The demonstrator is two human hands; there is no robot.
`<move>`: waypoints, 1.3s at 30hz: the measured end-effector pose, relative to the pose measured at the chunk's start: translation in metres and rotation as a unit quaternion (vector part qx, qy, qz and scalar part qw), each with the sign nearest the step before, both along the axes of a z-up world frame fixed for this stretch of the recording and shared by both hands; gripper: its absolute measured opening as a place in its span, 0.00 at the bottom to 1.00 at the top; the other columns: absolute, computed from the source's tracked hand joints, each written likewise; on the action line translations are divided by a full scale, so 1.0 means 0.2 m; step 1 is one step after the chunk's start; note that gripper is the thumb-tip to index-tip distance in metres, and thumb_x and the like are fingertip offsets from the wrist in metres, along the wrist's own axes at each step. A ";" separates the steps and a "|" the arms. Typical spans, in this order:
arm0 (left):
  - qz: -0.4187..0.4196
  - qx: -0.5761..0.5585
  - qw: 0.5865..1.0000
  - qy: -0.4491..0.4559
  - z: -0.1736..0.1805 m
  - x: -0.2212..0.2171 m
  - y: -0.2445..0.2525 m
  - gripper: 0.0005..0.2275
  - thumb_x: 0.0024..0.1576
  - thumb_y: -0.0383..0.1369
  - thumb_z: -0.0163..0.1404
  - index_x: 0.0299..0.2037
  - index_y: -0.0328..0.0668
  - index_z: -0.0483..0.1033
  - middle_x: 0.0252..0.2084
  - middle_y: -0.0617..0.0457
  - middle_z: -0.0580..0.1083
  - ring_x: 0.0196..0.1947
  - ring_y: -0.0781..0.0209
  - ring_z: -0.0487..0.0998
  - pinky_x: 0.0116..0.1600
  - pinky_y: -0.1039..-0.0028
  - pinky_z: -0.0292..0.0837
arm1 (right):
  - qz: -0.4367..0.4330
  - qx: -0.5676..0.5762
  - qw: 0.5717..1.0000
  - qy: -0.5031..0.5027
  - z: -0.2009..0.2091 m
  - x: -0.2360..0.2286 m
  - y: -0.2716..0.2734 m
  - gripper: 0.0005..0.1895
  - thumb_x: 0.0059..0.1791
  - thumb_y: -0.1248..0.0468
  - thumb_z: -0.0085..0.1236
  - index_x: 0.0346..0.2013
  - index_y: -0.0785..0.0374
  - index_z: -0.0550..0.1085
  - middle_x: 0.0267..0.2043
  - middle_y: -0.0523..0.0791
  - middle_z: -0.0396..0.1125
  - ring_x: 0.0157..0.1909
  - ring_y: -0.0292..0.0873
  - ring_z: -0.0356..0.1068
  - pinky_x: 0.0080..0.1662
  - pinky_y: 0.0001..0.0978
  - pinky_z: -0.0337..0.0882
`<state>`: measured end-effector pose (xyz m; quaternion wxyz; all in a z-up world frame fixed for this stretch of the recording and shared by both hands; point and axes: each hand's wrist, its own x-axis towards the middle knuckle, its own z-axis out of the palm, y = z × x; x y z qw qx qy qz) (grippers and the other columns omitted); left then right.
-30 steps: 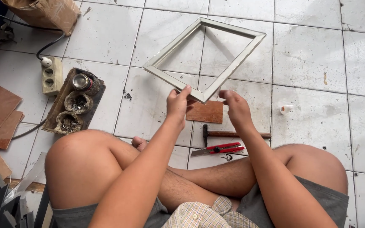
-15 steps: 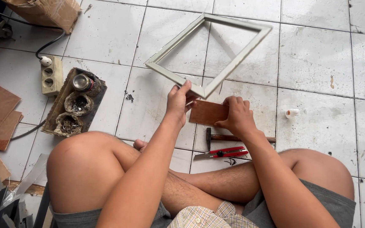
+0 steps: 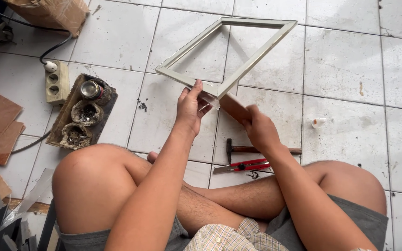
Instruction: The person is sitting on the floor, assembling a wooden frame by hammering small nails into the corner joints.
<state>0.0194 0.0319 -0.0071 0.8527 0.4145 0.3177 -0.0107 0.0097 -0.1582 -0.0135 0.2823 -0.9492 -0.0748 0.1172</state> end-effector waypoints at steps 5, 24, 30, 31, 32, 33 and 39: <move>0.000 -0.022 1.000 0.007 -0.05 0.01 0.00 0.13 0.47 0.41 0.53 0.31 0.49 0.62 0.29 0.54 0.66 0.30 0.58 0.72 0.38 0.70 0.69 | 0.058 0.054 0.985 0.151 0.14 0.01 -0.01 0.27 0.42 0.71 0.51 0.54 0.57 0.56 0.39 0.61 0.65 0.38 0.58 0.68 0.42 0.46 0.68; 0.011 -0.096 0.994 0.042 -0.43 0.06 -0.11 0.12 0.49 0.38 0.51 0.39 0.50 0.62 0.38 0.49 0.63 0.40 0.52 0.67 0.43 0.64 0.71 | 0.135 -0.240 0.961 -0.010 -0.04 0.01 0.06 0.25 0.48 0.57 0.33 0.60 0.40 0.53 0.67 0.41 0.39 0.66 0.51 0.32 0.56 0.57 0.39; 0.028 -0.053 0.996 0.060 -0.46 0.05 -0.15 0.12 0.51 0.38 0.49 0.42 0.52 0.61 0.46 0.47 0.61 0.49 0.48 0.64 0.52 0.51 0.62 | 0.161 -0.273 0.944 0.089 0.00 -0.01 0.05 0.31 0.47 0.38 0.16 0.62 0.41 0.47 0.69 0.43 0.27 0.68 0.53 0.24 0.59 0.61 0.27; 0.027 -0.058 0.996 0.065 -0.49 0.05 -0.15 0.13 0.51 0.38 0.49 0.43 0.52 0.61 0.46 0.46 0.61 0.49 0.48 0.63 0.53 0.51 0.61 | 0.082 -0.279 0.953 0.087 -0.05 0.02 0.00 0.33 0.47 0.38 0.14 0.63 0.45 0.44 0.68 0.46 0.27 0.68 0.54 0.24 0.58 0.64 0.26; 0.027 -0.062 0.995 0.070 -0.51 0.05 -0.15 0.13 0.51 0.38 0.49 0.43 0.53 0.60 0.47 0.46 0.60 0.49 0.47 0.63 0.53 0.51 0.60 | 0.003 -0.283 0.955 0.084 -0.10 0.05 -0.05 0.34 0.48 0.38 0.13 0.64 0.49 0.42 0.68 0.48 0.27 0.67 0.56 0.24 0.57 0.67 0.25; 0.027 -0.062 0.995 0.070 -0.51 0.05 -0.14 0.13 0.51 0.38 0.49 0.43 0.53 0.60 0.47 0.46 0.60 0.49 0.47 0.63 0.53 0.51 0.60 | 0.003 -0.283 0.955 0.084 -0.07 0.04 -0.03 0.34 0.48 0.38 0.13 0.64 0.49 0.42 0.68 0.48 0.27 0.67 0.56 0.24 0.57 0.67 0.25; 0.026 -0.073 0.994 0.078 -0.53 0.07 -0.13 0.11 0.51 0.38 0.48 0.42 0.55 0.60 0.43 0.49 0.60 0.45 0.50 0.63 0.51 0.54 0.62 | 0.193 -0.278 0.939 0.052 -0.13 -0.01 0.03 0.34 0.44 0.35 0.09 0.62 0.39 0.44 0.68 0.43 0.27 0.67 0.53 0.23 0.57 0.64 0.24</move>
